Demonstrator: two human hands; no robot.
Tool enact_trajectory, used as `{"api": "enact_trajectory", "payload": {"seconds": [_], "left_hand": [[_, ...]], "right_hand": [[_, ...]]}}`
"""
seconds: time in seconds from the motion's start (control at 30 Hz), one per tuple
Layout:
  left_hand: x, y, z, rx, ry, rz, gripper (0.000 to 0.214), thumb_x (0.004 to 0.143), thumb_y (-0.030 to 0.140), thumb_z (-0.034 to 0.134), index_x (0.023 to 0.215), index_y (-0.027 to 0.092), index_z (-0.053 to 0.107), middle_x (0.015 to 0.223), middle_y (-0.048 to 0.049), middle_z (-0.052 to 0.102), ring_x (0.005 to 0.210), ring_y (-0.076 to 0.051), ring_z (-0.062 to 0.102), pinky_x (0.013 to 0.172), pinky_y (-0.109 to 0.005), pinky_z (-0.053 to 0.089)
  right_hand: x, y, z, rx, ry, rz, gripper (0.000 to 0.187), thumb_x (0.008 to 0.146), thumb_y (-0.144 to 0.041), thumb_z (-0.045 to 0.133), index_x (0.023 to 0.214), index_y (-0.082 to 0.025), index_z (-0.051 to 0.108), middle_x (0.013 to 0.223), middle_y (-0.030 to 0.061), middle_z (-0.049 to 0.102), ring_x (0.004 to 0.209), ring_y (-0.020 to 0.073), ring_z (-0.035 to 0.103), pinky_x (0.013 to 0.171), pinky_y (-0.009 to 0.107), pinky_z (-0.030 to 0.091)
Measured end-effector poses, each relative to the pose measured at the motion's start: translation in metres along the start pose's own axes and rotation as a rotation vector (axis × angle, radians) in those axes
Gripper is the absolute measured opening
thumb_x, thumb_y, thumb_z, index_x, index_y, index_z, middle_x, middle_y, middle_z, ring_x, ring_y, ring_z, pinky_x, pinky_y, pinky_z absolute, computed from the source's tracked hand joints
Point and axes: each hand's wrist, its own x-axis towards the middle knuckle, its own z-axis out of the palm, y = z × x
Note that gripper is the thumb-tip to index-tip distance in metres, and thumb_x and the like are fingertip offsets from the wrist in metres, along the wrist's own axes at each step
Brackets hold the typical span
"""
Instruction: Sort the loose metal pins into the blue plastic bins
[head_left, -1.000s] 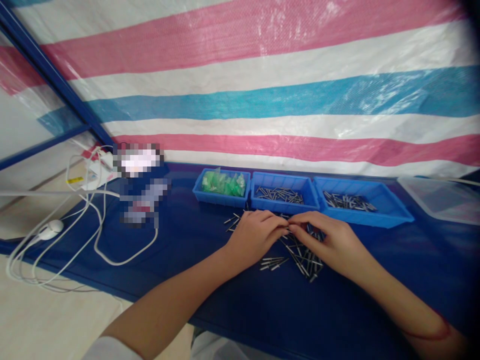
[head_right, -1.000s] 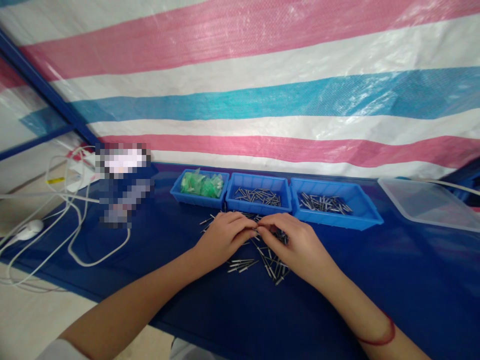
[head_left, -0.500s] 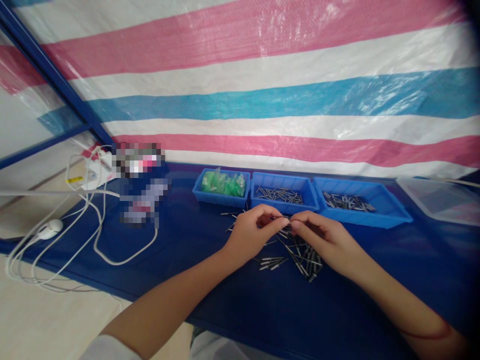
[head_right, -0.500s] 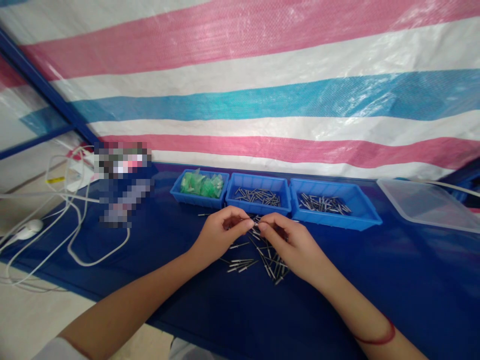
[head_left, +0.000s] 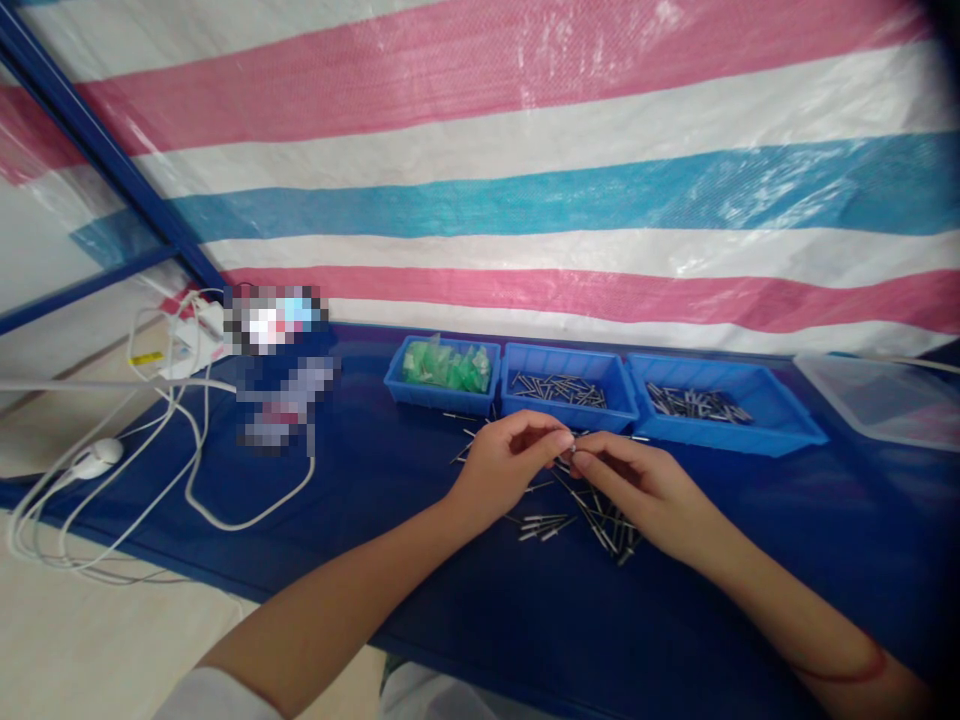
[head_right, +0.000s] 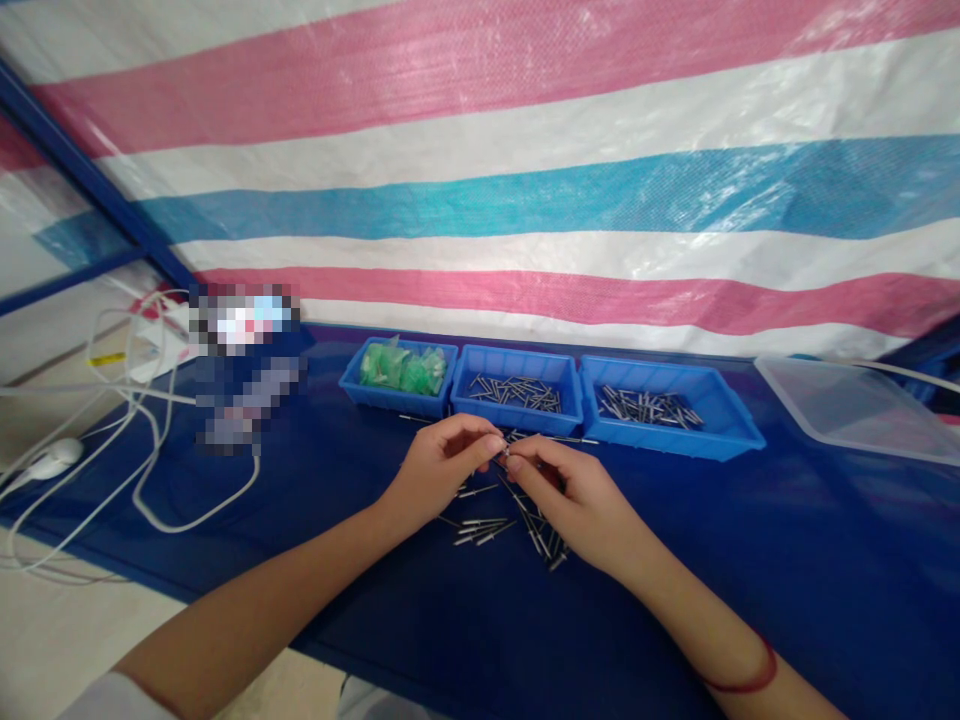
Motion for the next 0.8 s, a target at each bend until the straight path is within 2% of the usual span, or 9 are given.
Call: {"api": "enact_trajectory", "payload": {"seconds": [0.23,0.43,0.53,0.63,0.73,0.8], "left_hand": [[-0.002,0.003,0.000,0.099,0.035,0.001,0.020,0.080,0.032,0.067,0.091,0.015,0.071,0.083,-0.0038,0.068,0.071,-0.013,0.058,0.070,-0.024,0.045],[-0.001,-0.001,-0.002,0.128,0.009,-0.015,0.022,0.081,0.033,0.066,0.094,0.016,0.070,0.080,-0.0025,0.065,0.067,-0.011,0.055,0.066,-0.023,0.044],[-0.001,-0.003,-0.003,0.154,-0.062,-0.054,0.024,0.082,0.035,0.064,0.094,0.015,0.068,0.075,-0.0012,0.062,0.064,-0.011,0.053,0.061,-0.022,0.042],[-0.002,-0.001,-0.003,0.219,-0.182,-0.063,0.029,0.084,0.040,0.061,0.094,0.014,0.066,0.073,-0.0007,0.060,0.060,-0.010,0.050,0.056,-0.021,0.039],[-0.003,0.005,-0.005,0.369,-0.235,0.012,0.031,0.088,0.043,0.055,0.098,0.015,0.066,0.077,-0.0016,0.062,0.060,-0.010,0.050,0.058,-0.022,0.040],[-0.004,0.009,-0.006,0.510,-0.236,0.105,0.031,0.090,0.041,0.053,0.104,0.017,0.066,0.082,-0.0030,0.064,0.065,-0.012,0.053,0.065,-0.024,0.043]], "right_hand": [[0.001,0.007,0.000,0.032,0.136,0.006,0.021,0.086,-0.041,0.057,0.091,-0.021,0.064,0.084,0.0033,0.065,0.076,0.0166,0.059,0.066,0.028,0.047],[0.002,0.011,-0.003,0.081,0.272,-0.044,0.016,0.082,-0.036,0.065,0.089,-0.022,0.063,0.087,0.0035,0.064,0.076,0.0160,0.059,0.063,0.027,0.046],[-0.001,0.005,-0.005,0.014,0.311,-0.111,0.012,0.083,-0.033,0.064,0.087,-0.022,0.062,0.082,0.0021,0.062,0.072,0.0149,0.057,0.062,0.027,0.045],[-0.004,-0.003,-0.008,-0.156,0.278,-0.188,0.011,0.085,-0.030,0.060,0.078,-0.022,0.059,0.069,-0.0002,0.057,0.063,0.0135,0.052,0.060,0.028,0.042],[-0.005,-0.007,-0.018,-0.254,0.258,-0.227,0.018,0.087,-0.029,0.056,0.071,-0.022,0.056,0.067,0.0005,0.058,0.062,0.0144,0.053,0.063,0.030,0.042],[-0.005,-0.007,-0.030,-0.290,0.364,-0.207,0.017,0.087,-0.031,0.055,0.073,-0.022,0.058,0.074,0.0025,0.062,0.068,0.0168,0.057,0.067,0.031,0.043]]}}
